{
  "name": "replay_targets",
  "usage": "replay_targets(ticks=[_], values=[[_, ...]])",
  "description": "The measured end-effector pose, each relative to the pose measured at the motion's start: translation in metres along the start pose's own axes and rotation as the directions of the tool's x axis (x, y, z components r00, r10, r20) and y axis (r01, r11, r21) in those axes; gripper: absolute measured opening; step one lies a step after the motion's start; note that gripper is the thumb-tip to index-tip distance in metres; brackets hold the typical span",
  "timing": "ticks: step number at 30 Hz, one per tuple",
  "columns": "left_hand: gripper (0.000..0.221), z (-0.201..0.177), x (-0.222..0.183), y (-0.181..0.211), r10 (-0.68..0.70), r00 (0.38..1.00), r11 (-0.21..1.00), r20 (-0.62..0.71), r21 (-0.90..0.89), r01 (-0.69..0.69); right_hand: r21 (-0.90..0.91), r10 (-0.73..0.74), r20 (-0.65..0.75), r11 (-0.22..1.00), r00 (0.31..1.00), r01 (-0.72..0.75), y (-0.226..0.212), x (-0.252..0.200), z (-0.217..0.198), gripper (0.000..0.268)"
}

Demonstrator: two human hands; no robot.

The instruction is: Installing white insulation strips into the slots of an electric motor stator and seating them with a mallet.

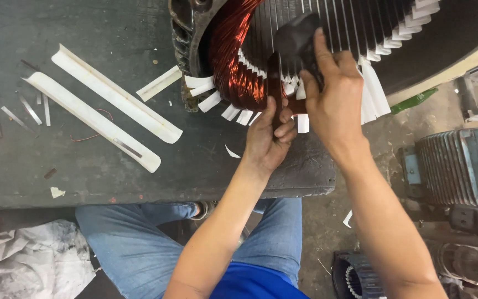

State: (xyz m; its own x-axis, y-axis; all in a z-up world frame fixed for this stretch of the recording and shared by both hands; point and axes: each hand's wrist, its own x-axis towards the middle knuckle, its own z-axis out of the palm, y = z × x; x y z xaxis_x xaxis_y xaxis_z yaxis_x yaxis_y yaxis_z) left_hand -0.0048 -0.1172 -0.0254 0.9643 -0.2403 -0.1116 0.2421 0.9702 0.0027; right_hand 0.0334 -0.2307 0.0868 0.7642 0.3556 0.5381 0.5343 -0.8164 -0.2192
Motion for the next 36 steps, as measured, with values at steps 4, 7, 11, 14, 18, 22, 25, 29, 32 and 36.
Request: replay_targets(ticks=[4, 7, 11, 14, 18, 22, 25, 29, 32, 36], values=[[0.032, -0.009, 0.006, -0.003, 0.013, 1.0, 1.0, 0.021, -0.013, -0.013, 0.085, 0.038, 0.047, 0.995, 0.998, -0.042, -0.005, -0.009, 0.021, 0.066], [0.03, -0.009, 0.007, -0.002, 0.022, 0.998, 0.999, 0.063, -0.031, -0.021, 0.061, 0.049, 0.089, 0.997, 0.995, -0.055, 0.0, -0.008, 0.017, 0.066], [0.032, -0.003, 0.003, -0.002, 0.033, 0.999, 0.999, 0.01, 0.025, -0.033, 0.042, 0.06, 0.013, 0.997, 0.998, -0.061, 0.005, -0.008, 0.011, 0.069], [0.033, 0.012, -0.008, 0.0, 0.051, 0.998, 0.987, -0.047, 0.158, -0.043, 0.052, 0.085, -0.001, 0.995, 0.996, -0.085, 0.003, -0.01, 0.008, 0.069], [0.036, 0.027, -0.029, 0.005, 0.039, 0.985, 0.958, -0.17, 0.285, 0.011, 0.094, 0.113, -0.013, 0.989, 0.994, -0.111, 0.004, -0.016, 0.003, 0.069], [0.036, 0.029, -0.023, 0.009, 0.053, 0.983, 0.947, -0.176, 0.322, 0.006, 0.136, 0.149, -0.014, 0.98, 0.989, -0.146, 0.004, -0.017, -0.004, 0.067], [0.036, 0.03, -0.019, 0.008, 0.073, 0.977, 0.936, -0.198, 0.353, 0.001, 0.164, 0.173, -0.013, 0.972, 0.985, -0.168, 0.002, -0.019, -0.002, 0.066], [0.037, 0.036, -0.019, 0.006, 0.128, 0.957, 0.926, -0.262, 0.377, -0.021, 0.125, 0.207, 0.025, 0.97, 0.978, -0.208, 0.002, -0.026, 0.024, 0.067], [0.038, 0.019, -0.01, 0.0, 0.168, 0.968, 0.916, -0.186, 0.392, -0.084, 0.126, 0.126, -0.024, 0.984, 0.992, -0.122, 0.012, -0.028, 0.027, 0.066], [0.039, 0.012, -0.009, 0.002, 0.188, 0.975, 0.903, -0.117, 0.412, -0.124, 0.174, 0.156, -0.176, 0.977, 0.972, -0.125, 0.005, -0.03, 0.032, 0.056]])
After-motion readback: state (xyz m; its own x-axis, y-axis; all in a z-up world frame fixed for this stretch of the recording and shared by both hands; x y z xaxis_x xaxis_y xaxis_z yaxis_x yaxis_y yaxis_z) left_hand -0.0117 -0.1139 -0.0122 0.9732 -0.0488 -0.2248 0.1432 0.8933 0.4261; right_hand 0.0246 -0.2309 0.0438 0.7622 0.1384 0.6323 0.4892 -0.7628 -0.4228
